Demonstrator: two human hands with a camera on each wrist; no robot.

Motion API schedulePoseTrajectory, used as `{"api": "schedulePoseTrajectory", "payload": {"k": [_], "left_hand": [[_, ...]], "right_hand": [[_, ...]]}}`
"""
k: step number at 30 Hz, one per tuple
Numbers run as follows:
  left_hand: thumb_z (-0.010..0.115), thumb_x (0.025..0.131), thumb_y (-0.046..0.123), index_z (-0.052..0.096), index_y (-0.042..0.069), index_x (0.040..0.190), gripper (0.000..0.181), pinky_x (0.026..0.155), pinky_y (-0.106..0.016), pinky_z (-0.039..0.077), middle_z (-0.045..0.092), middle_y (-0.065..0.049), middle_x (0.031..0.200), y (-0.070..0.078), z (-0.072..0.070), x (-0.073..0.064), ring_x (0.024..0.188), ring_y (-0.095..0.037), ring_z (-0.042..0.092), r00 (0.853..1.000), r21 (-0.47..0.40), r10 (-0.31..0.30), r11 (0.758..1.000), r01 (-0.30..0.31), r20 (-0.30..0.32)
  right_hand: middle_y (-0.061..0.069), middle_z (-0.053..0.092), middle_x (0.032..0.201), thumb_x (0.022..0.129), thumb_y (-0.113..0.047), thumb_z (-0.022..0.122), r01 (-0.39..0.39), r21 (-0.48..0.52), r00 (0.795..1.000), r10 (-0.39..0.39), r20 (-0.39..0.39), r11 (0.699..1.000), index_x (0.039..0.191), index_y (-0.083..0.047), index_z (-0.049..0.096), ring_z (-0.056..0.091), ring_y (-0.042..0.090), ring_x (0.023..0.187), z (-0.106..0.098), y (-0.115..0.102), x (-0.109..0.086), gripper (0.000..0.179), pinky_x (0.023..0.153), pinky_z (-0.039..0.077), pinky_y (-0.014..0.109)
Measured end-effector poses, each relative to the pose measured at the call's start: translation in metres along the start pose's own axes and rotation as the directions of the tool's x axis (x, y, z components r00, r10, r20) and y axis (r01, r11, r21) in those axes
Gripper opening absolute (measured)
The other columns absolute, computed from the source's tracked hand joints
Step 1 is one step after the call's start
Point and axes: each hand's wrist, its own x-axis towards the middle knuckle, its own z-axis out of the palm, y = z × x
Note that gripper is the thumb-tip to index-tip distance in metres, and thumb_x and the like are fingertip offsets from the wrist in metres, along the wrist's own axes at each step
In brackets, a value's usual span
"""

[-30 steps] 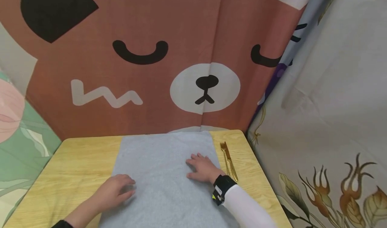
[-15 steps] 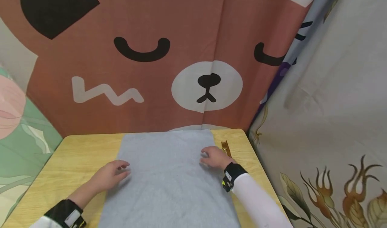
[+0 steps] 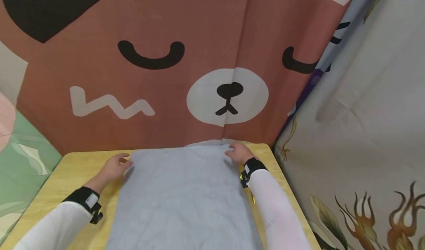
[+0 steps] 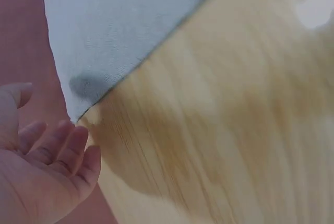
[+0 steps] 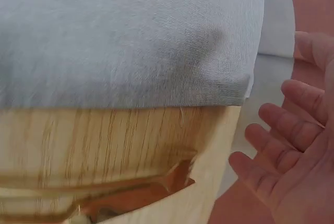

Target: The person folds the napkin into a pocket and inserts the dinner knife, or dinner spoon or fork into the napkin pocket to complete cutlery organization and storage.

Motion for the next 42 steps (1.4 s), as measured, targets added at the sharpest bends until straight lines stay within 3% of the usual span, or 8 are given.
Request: {"api": "schedulePoseTrajectory", "payload": {"k": [5, 10, 17, 20, 24, 31, 37, 42], "left_hand": [[0.049, 0.106, 0.041, 0.032, -0.004, 0.157, 0.071, 0.095, -0.050, 0.055, 0.046, -0.032, 0.150, 0.004, 0.002, 0.012, 0.127, -0.044, 0.056, 0.989, -0.170, -0.143, 0.975, 0.145, 0.026], [0.046, 0.108, 0.038, 0.023, 0.000, 0.162, 0.070, 0.077, -0.036, 0.053, 0.046, -0.027, 0.149, 0.007, 0.003, 0.023, 0.105, -0.031, 0.059, 0.963, -0.381, -0.247, 0.885, 0.269, 0.107], [0.049, 0.107, 0.028, 0.026, -0.002, 0.159, 0.064, 0.065, -0.023, 0.046, 0.064, -0.004, 0.098, 0.012, 0.005, 0.029, 0.073, -0.010, 0.057, 0.936, -0.537, -0.306, 0.767, 0.350, 0.174], [0.053, 0.105, 0.028, 0.061, 0.001, 0.116, 0.031, 0.057, -0.024, 0.040, 0.054, 0.005, 0.068, 0.013, 0.008, 0.028, 0.059, -0.010, 0.050, 0.926, -0.514, -0.323, 0.770, 0.378, 0.196], [0.060, 0.101, 0.029, 0.055, 0.013, 0.077, 0.029, 0.056, -0.026, 0.040, 0.047, 0.006, 0.061, 0.016, 0.011, 0.028, 0.057, -0.011, 0.048, 0.923, -0.491, -0.334, 0.782, 0.384, 0.190], [0.056, 0.103, 0.030, 0.056, 0.006, 0.108, 0.024, 0.077, -0.035, 0.043, 0.051, -0.005, 0.100, 0.021, 0.013, 0.030, 0.092, -0.022, 0.051, 0.928, -0.462, -0.338, 0.805, 0.371, 0.156], [0.057, 0.105, 0.035, 0.064, 0.003, 0.113, 0.035, 0.072, -0.037, 0.042, 0.051, -0.007, 0.099, 0.025, 0.013, 0.032, 0.090, -0.025, 0.049, 0.935, -0.469, -0.354, 0.827, 0.310, -0.007], [0.052, 0.106, 0.024, 0.056, -0.002, 0.142, 0.045, 0.094, -0.046, 0.050, 0.058, -0.023, 0.135, 0.027, 0.013, 0.031, 0.116, -0.033, 0.055, 0.948, -0.465, -0.307, 0.854, 0.234, -0.086]], "right_hand": [[0.024, 0.054, 0.150, 0.102, -0.040, 0.058, -0.071, 0.051, 0.997, 0.071, 0.003, 0.996, 0.147, 0.002, 0.051, 0.052, 0.040, 0.137, 0.005, 0.002, 0.007, 0.062, 0.115, 0.042, 0.057], [0.024, 0.037, 0.163, 0.104, -0.041, 0.054, -0.159, 0.169, 0.987, 0.150, 0.065, 0.973, 0.155, -0.001, 0.039, 0.036, 0.043, 0.150, 0.012, 0.004, 0.013, 0.067, 0.122, 0.032, 0.060], [0.021, 0.035, 0.164, 0.105, -0.033, 0.054, -0.238, 0.454, 0.966, 0.257, 0.019, 0.859, 0.157, -0.006, 0.038, 0.037, 0.041, 0.150, 0.022, 0.000, 0.023, 0.061, 0.121, 0.032, 0.059], [0.020, 0.039, 0.162, 0.104, -0.029, 0.056, -0.262, 0.537, 0.951, 0.309, 0.004, 0.801, 0.156, -0.006, 0.040, 0.039, 0.040, 0.148, 0.027, -0.005, 0.027, 0.059, 0.121, 0.034, 0.059], [0.021, 0.052, 0.151, 0.102, -0.026, 0.059, -0.269, 0.529, 0.941, 0.337, -0.034, 0.805, 0.149, -0.002, 0.049, 0.049, 0.040, 0.139, 0.032, -0.010, 0.030, 0.054, 0.116, 0.040, 0.058], [0.017, 0.069, 0.124, 0.099, -0.022, 0.062, -0.237, 0.391, 0.936, 0.316, -0.152, 0.890, 0.124, -0.003, 0.071, 0.061, 0.031, 0.108, 0.036, -0.008, 0.034, 0.033, 0.090, 0.053, 0.046], [0.008, 0.062, 0.094, 0.098, -0.027, 0.059, -0.211, 0.452, 0.919, 0.334, -0.211, 0.867, 0.098, -0.007, 0.068, 0.055, 0.027, 0.091, 0.032, -0.016, 0.030, 0.021, 0.073, 0.044, 0.035], [0.013, 0.064, 0.108, 0.097, -0.023, 0.061, -0.162, 0.504, 0.924, 0.310, -0.225, 0.849, 0.109, -0.007, 0.063, 0.057, 0.029, 0.100, 0.028, -0.020, 0.031, 0.020, 0.083, 0.048, 0.038]]}}
